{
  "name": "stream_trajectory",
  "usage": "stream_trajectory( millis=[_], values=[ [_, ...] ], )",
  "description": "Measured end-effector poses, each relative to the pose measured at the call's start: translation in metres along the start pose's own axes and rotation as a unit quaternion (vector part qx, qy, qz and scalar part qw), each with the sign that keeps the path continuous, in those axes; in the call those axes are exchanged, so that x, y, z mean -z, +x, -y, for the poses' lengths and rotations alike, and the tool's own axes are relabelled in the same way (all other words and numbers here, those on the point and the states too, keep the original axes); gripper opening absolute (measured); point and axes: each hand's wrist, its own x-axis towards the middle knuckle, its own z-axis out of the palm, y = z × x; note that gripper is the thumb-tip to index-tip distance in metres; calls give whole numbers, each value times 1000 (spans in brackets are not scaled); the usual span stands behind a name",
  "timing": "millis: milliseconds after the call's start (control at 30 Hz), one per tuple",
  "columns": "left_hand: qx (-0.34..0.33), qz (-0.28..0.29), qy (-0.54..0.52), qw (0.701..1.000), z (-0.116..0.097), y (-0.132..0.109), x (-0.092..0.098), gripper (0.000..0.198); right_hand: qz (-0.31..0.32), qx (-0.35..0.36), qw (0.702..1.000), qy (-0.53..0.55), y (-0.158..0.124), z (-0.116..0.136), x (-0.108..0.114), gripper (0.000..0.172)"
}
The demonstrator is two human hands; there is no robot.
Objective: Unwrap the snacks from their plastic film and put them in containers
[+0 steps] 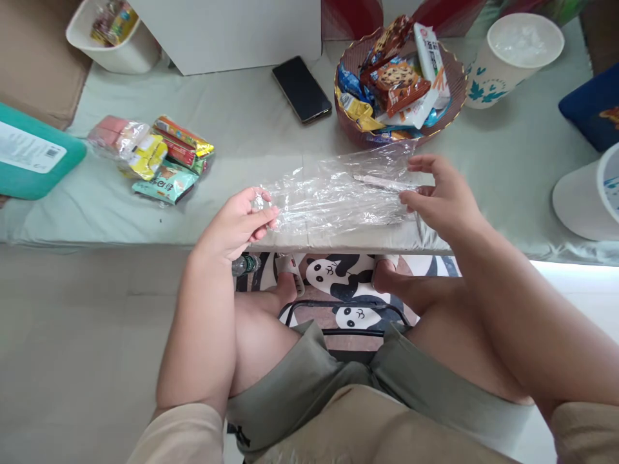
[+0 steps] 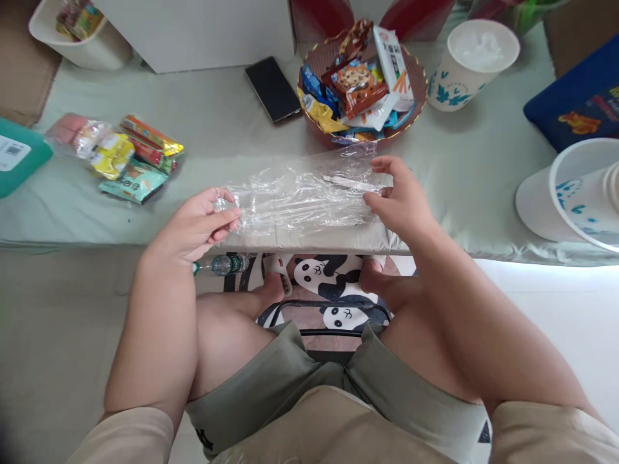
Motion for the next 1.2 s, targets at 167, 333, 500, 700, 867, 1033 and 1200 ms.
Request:
stream_trajectory(
  millis=[167, 333, 500, 700, 867, 1033, 1200],
  values=[
    [45, 68, 101, 992, 7, -13, 2, 35, -37, 68, 991, -109, 4, -16, -1, 57],
    [52, 148, 190, 969, 10, -18, 13, 41, -56, 97, 972, -205, 2, -9, 4, 52],
    [-67, -138, 98, 983, 14, 16, 15, 43, -86, 183, 948, -246, -13, 23, -7, 37],
    [-221, -127, 199, 946, 18, 38, -18, 53, 201, 309, 890, -267, -33, 41, -48, 34],
    [-207, -24, 255, 944, 13, 28, -27, 54, 269, 265, 874, -305, -33, 39, -51, 28],
    [-152, 34, 175, 972, 13, 17, -22, 60, 254, 260, 868, -338, -35, 48, -47, 35],
    [-73, 88, 115, 987, 9, 9, -20, 67, 266, 308, 857, -316, -56, 58, -56, 42]
  ],
)
